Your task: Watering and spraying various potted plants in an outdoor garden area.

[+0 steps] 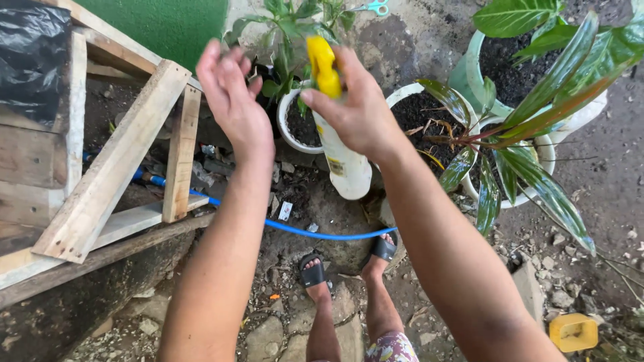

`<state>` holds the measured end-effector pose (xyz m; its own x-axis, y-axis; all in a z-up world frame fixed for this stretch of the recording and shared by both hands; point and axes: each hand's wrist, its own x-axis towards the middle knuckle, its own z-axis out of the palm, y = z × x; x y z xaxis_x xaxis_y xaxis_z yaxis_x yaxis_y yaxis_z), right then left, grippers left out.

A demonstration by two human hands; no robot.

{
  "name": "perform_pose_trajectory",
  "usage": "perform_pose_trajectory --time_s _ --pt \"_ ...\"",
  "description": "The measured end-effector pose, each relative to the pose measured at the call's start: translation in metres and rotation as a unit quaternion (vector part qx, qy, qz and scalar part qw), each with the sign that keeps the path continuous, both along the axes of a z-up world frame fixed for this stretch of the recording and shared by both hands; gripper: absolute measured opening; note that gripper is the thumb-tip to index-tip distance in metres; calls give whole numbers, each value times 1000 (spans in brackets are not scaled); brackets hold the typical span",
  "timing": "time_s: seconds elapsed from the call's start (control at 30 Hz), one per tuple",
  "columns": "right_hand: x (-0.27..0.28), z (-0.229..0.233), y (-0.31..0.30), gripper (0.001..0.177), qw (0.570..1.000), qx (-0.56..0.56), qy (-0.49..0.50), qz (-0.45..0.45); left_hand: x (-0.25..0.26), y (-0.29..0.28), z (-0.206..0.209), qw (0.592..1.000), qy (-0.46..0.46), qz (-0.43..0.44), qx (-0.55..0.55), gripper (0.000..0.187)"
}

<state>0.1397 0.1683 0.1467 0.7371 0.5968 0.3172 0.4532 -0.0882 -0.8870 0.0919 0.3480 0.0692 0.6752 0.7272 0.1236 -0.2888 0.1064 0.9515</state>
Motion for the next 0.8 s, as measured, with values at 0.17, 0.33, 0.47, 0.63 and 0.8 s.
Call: perform_pose_trajectory --time_s 0.17,0.33,0.47,0.63,0.8 --pt "-30 -44 -7 55 979 -123 147 -75 -24 -27 -51 991 48 -58 -107 27" --pt "-55 -85 3 67 982 -56 177 -34 -39 -32 -76 951 102 -149 -253 28" --pt "-60 -108 11 65 981 -5 189 -40 -44 -27 -84 924 124 -146 -332 34" --pt "-56 -127 5 71 983 -40 145 -108 -49 -36 -98 910 177 -166 -335 36" --pt "-50 -165 -11 75 967 -31 170 -187 -69 -72 -135 906 253 -209 -266 43"
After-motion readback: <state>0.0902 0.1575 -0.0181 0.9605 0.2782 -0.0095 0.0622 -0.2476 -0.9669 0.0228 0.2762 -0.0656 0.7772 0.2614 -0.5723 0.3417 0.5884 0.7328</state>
